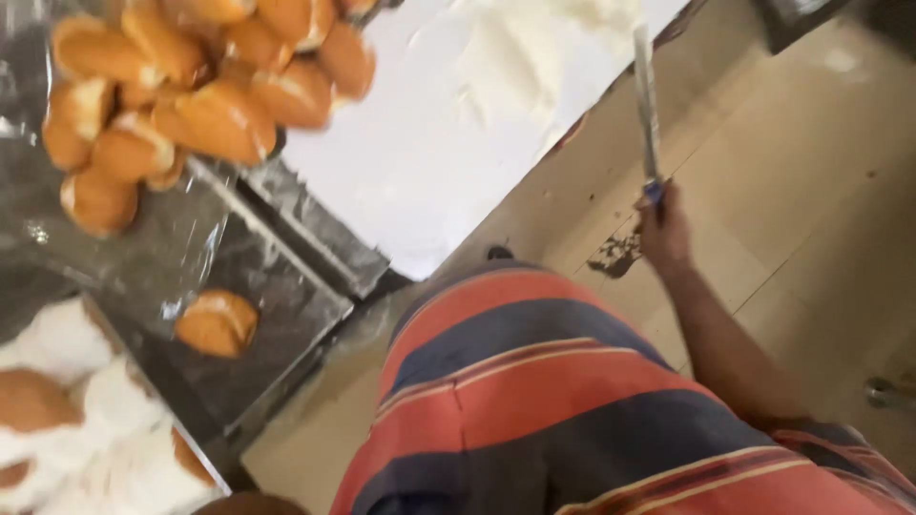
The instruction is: Spreading white cream or icing inside sliced bread buns using a knife.
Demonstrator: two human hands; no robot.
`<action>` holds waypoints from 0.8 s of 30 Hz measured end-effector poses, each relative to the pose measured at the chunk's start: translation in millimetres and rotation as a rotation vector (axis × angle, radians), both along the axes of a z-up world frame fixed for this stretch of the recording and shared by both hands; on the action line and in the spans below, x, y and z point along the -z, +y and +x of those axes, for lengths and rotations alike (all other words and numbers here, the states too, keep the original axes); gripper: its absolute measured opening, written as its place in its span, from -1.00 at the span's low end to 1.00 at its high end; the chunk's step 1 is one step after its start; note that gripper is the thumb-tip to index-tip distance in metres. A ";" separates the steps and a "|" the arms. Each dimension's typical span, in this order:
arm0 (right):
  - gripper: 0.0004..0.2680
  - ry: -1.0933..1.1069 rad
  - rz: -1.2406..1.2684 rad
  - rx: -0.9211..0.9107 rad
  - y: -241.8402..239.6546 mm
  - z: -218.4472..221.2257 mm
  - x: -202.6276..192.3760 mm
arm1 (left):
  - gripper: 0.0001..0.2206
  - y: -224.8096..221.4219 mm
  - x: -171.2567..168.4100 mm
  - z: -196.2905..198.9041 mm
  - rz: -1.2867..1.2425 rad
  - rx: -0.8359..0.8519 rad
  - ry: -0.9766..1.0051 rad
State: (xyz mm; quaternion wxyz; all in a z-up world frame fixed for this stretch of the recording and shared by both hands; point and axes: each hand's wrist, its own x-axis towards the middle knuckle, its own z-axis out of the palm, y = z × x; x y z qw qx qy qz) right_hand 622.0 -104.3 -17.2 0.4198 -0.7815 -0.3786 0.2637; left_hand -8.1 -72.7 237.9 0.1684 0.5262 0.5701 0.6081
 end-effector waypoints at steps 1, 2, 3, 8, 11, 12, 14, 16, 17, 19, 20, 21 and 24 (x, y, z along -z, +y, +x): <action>-0.80 -0.062 -0.093 -0.024 5.1 0.2 -27.7 | -0.86 -1.1 0.0 -1.0 -0.014 -0.016 0.017; -0.80 -0.065 -0.081 -0.043 10.5 3.5 -42.1 | -0.86 6.9 13.0 2.0 0.001 -0.029 0.017; -0.78 -0.122 -0.186 -0.064 15.6 7.5 -57.7 | -0.87 16.0 23.3 5.6 0.016 -0.042 0.017; -0.68 -0.258 -0.619 -0.201 4.5 4.1 -65.5 | -0.90 45.3 60.5 -1.2 0.027 -0.074 0.047; -0.64 -0.393 -0.589 -0.371 9.1 0.6 -64.7 | -0.91 63.2 111.6 -13.7 0.034 -0.090 0.055; -0.63 -0.450 -0.468 -0.400 14.6 -0.5 -67.6 | -0.91 64.4 124.4 -18.2 -0.008 -0.133 0.075; -0.62 -0.500 -0.348 -0.426 29.4 3.7 -76.2 | -0.90 60.9 139.4 -22.1 -0.053 -0.174 0.099; -0.66 -0.668 -0.409 -0.425 47.6 14.6 -87.6 | -0.88 52.6 144.3 -21.0 -0.232 -0.335 0.213; -0.66 -0.664 -0.414 -0.422 46.1 16.7 -92.5 | -0.88 48.8 152.2 -27.4 -0.236 -0.330 0.218; -0.70 -0.827 -0.545 -0.444 49.2 22.2 -102.8 | -0.85 40.4 169.3 -39.3 -0.269 -0.367 0.160; -0.70 -0.826 -0.545 -0.451 44.2 26.4 -95.0 | -0.85 37.4 171.8 -40.9 -0.272 -0.373 0.162; -0.70 -0.820 -0.510 -0.473 39.2 30.2 -87.2 | -0.84 34.3 174.2 -42.9 -0.248 -0.334 0.175; -0.70 -0.714 -0.411 -0.530 30.7 32.7 -69.6 | -0.82 28.7 181.7 -44.7 -0.253 -0.332 0.183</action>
